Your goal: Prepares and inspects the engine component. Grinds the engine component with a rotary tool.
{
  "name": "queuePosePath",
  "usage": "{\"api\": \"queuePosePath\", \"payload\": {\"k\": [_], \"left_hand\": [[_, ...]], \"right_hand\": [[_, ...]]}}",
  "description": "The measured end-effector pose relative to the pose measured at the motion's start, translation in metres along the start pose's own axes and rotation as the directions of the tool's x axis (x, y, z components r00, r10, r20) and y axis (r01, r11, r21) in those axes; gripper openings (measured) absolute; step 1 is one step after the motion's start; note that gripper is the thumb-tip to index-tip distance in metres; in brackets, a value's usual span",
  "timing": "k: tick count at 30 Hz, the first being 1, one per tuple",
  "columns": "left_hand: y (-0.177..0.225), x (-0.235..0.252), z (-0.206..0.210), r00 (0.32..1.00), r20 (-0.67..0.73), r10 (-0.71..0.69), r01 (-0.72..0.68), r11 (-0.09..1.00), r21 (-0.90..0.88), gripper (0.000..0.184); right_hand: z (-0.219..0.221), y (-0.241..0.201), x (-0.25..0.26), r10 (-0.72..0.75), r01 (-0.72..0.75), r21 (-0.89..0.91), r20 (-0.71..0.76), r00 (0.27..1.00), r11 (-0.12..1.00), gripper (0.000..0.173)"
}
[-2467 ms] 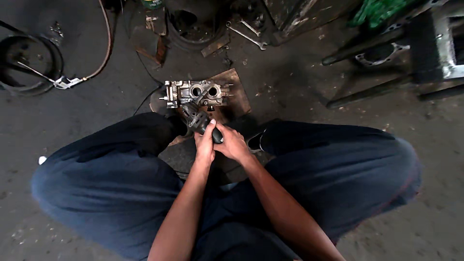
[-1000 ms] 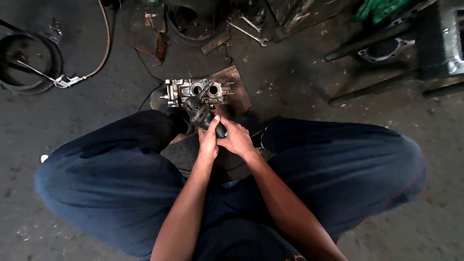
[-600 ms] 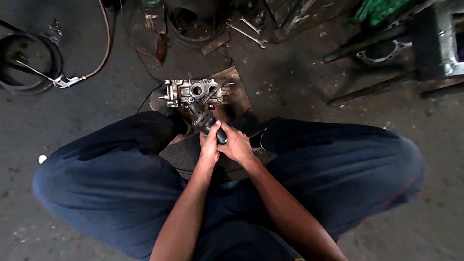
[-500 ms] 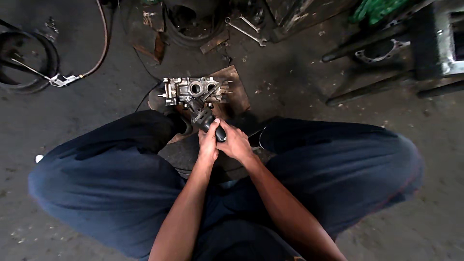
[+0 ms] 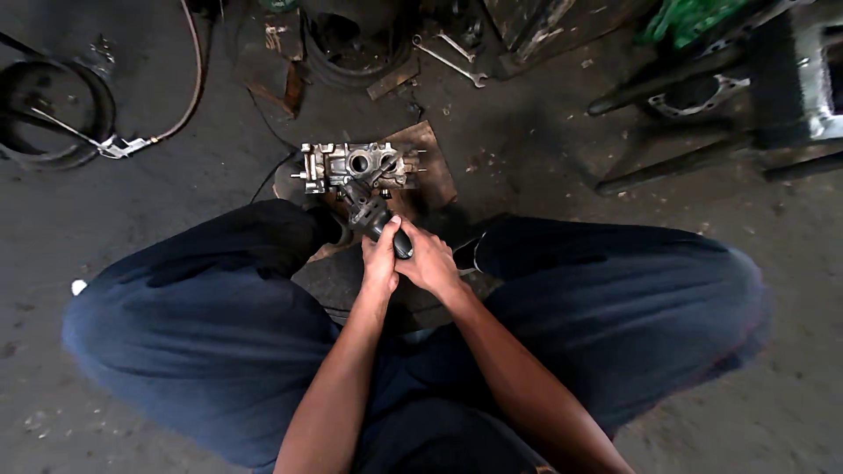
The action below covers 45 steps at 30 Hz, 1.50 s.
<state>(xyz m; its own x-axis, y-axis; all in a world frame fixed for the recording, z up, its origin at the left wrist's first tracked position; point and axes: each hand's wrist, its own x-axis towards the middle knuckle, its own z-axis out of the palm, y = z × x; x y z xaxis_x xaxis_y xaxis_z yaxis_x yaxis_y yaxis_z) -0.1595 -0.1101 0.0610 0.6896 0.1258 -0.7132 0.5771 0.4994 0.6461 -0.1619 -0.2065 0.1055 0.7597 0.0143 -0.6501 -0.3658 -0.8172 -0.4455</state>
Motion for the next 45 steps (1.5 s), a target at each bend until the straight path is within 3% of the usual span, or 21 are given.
{"api": "queuePosePath", "payload": {"k": [5, 10, 15, 20, 25, 39, 45], "left_hand": [[-0.003, -0.001, 0.002, 1.0, -0.015, 0.012, -0.012, 1.0, -0.018, 0.056], [-0.002, -0.002, -0.001, 1.0, 0.013, 0.007, -0.007, 1.0, -0.013, 0.05], [-0.004, -0.001, -0.003, 0.998, -0.043, 0.053, -0.056, 0.996, -0.067, 0.05], [-0.003, -0.004, -0.003, 0.999, -0.031, 0.036, -0.038, 0.998, -0.049, 0.047], [-0.005, -0.004, -0.002, 0.995, -0.07, 0.078, -0.083, 0.993, -0.079, 0.051], [-0.004, -0.006, -0.001, 0.992, -0.085, 0.098, -0.102, 0.994, -0.043, 0.054], [-0.005, -0.015, 0.003, 0.983, -0.135, 0.121, -0.131, 0.989, -0.067, 0.058]], "right_hand": [[0.0, 0.009, 0.005, -0.053, 0.053, 0.014, -0.003, 0.999, 0.999, 0.084], [0.0, 0.0, -0.001, 0.008, -0.008, 0.005, -0.002, 1.0, 1.0, 0.082], [0.002, 0.003, 0.006, -0.078, 0.078, -0.006, 0.02, 0.997, 0.997, 0.079], [0.003, -0.001, 0.001, -0.03, 0.03, -0.007, 0.018, 0.999, 1.0, 0.079], [0.001, 0.005, 0.007, -0.111, 0.111, 0.011, 0.039, 0.993, 0.994, 0.081], [0.003, 0.007, 0.007, -0.104, 0.102, 0.042, 0.047, 0.993, 0.994, 0.079], [0.0, 0.017, 0.01, -0.177, 0.173, 0.048, 0.095, 0.98, 0.984, 0.075]]}}
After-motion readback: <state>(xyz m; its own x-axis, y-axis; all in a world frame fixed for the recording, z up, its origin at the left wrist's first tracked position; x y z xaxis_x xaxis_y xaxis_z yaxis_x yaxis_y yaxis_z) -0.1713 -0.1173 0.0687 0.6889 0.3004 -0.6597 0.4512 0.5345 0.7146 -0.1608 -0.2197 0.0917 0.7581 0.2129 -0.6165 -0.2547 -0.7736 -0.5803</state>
